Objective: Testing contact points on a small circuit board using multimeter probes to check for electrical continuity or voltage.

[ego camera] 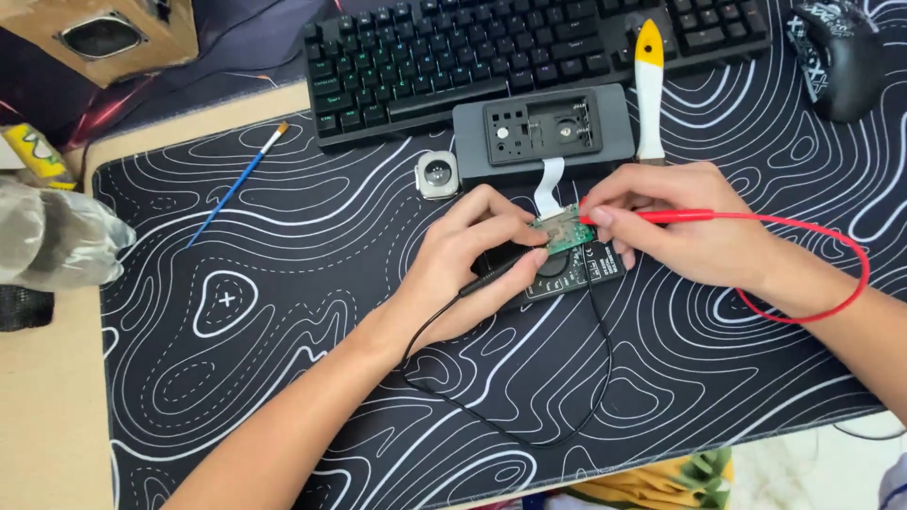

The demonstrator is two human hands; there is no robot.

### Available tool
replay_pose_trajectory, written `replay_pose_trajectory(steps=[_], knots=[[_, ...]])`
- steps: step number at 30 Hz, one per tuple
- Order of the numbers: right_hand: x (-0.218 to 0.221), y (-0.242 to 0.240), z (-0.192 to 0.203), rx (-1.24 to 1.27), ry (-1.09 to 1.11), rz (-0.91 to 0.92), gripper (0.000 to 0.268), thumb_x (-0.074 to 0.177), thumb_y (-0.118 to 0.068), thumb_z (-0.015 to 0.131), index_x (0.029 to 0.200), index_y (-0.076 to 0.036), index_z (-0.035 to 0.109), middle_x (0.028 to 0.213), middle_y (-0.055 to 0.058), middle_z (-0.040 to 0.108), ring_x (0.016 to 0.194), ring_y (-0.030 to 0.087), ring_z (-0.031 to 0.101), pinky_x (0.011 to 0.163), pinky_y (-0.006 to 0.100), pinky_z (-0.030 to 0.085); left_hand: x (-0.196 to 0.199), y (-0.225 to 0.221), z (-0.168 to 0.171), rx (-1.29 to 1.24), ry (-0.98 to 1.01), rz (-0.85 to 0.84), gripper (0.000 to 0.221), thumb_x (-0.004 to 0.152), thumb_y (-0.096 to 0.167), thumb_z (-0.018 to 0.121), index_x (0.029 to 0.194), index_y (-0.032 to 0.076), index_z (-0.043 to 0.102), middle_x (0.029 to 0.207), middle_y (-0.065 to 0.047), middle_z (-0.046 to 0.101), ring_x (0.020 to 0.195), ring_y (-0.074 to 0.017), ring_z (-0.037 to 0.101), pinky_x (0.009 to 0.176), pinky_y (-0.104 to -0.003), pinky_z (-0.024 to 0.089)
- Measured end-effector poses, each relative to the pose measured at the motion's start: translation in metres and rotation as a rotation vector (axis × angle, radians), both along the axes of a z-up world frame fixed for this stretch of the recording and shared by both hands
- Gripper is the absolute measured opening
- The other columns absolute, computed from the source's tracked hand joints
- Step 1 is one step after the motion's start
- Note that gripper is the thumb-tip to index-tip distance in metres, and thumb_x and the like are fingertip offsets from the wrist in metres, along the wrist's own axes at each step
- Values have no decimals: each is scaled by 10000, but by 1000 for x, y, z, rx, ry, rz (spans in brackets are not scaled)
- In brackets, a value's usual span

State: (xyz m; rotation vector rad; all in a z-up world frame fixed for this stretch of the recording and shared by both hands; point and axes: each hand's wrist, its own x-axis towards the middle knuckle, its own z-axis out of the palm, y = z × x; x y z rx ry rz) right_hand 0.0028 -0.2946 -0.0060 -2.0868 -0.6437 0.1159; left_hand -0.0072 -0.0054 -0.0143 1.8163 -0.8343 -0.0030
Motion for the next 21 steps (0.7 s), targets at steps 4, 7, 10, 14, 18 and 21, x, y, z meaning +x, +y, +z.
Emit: replay_pose_trajectory(steps=[4,7,10,14,18,21], knots=[[-4,5,-3,82,58,-59,134,1112,-88,679,1118,-21,795,792,66,797,525,111,767,569,206,670,4,-2,2,-2,-52,8,127,1115,144,754,1202,54,778,1156,-97,630,968,-201,677,894,-325,564],[-8,12,-3,75,67,-60,138,1122,-105,664,1104,-46,787,781,44,795,530,106,781,597,205,673,2,0,4,13,-37,36,122,1106,146,763,1198,66,778,1128,-72,612,923,-183,646,815,-308,540],[-9,13,-1,69,65,-41,141,1128,-110,654,1109,-54,783,786,34,791,543,102,784,626,206,681,0,3,6,25,-27,39,125,1099,143,765,1198,70,783,1134,-61,617,908,-171,644,785,-299,529],[-7,12,6,29,7,1,136,1115,-108,681,1126,-46,802,768,20,807,580,91,803,675,208,685,0,8,3,30,6,27,114,1077,145,767,1166,79,795,1193,-79,673,997,-192,710,856,-316,574],[-6,8,5,22,1,6,143,1114,-94,692,1143,-24,813,854,53,808,606,101,809,679,190,685,-2,8,6,24,31,22,118,1099,164,750,1171,79,788,1219,-88,667,968,-181,683,835,-305,553],[-6,7,2,69,9,29,143,1112,-33,683,1166,45,790,898,118,798,627,143,804,658,224,701,-3,7,9,-11,11,9,125,1125,123,747,1210,41,787,1160,-82,626,1004,-189,688,896,-303,563]])
